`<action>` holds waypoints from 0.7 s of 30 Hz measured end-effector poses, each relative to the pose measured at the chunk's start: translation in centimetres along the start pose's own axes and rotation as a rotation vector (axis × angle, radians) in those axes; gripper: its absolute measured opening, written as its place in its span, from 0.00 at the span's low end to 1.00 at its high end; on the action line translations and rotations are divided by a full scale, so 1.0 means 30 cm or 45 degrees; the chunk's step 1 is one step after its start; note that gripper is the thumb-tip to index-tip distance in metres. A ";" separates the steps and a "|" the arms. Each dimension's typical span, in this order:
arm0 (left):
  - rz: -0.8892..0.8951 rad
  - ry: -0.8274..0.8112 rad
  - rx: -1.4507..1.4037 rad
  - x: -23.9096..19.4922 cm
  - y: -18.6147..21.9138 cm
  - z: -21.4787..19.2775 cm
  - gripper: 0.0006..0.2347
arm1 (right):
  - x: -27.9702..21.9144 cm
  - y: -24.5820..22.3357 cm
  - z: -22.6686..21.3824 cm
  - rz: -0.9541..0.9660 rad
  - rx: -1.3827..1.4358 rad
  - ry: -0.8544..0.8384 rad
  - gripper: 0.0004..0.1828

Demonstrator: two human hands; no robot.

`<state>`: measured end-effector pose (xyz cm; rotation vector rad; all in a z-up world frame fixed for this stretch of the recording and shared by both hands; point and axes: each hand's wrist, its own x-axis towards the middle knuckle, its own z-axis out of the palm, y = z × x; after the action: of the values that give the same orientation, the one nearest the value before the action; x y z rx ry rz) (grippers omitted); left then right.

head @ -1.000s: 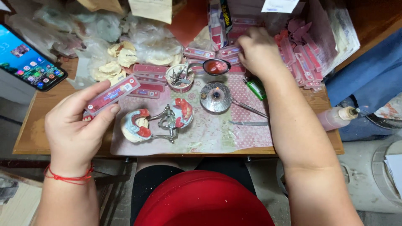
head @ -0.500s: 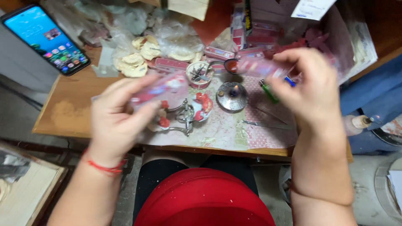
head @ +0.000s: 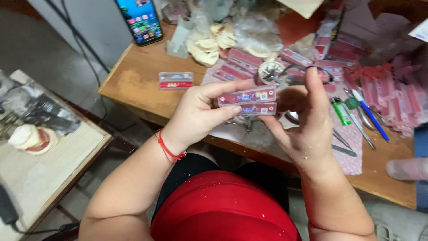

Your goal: The person works on a dental cast, using a metal tool to shape pink material on the model. They open a drawer to retrieve a small metal component, which they then manipulate with pliers and a file. Finally, they use a heated tool to apply or adjust material on the dental cast.

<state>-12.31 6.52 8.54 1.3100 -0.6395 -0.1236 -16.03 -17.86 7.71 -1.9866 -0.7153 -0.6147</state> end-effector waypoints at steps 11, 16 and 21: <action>-0.112 0.648 0.850 -0.013 -0.103 -0.665 0.19 | -0.485 0.393 -0.262 0.032 -0.447 0.815 0.07; -0.397 0.640 1.046 -0.004 -0.242 -0.800 0.18 | -0.728 0.629 -0.407 0.175 -0.680 1.036 0.13; -0.564 0.490 1.089 -0.018 -0.211 -0.774 0.19 | -0.761 0.642 -0.423 0.386 -0.649 1.084 0.19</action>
<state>0.60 24.90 -0.16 2.2212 -0.0327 0.0567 -20.58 -42.54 -12.86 -1.9409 0.2853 -1.4197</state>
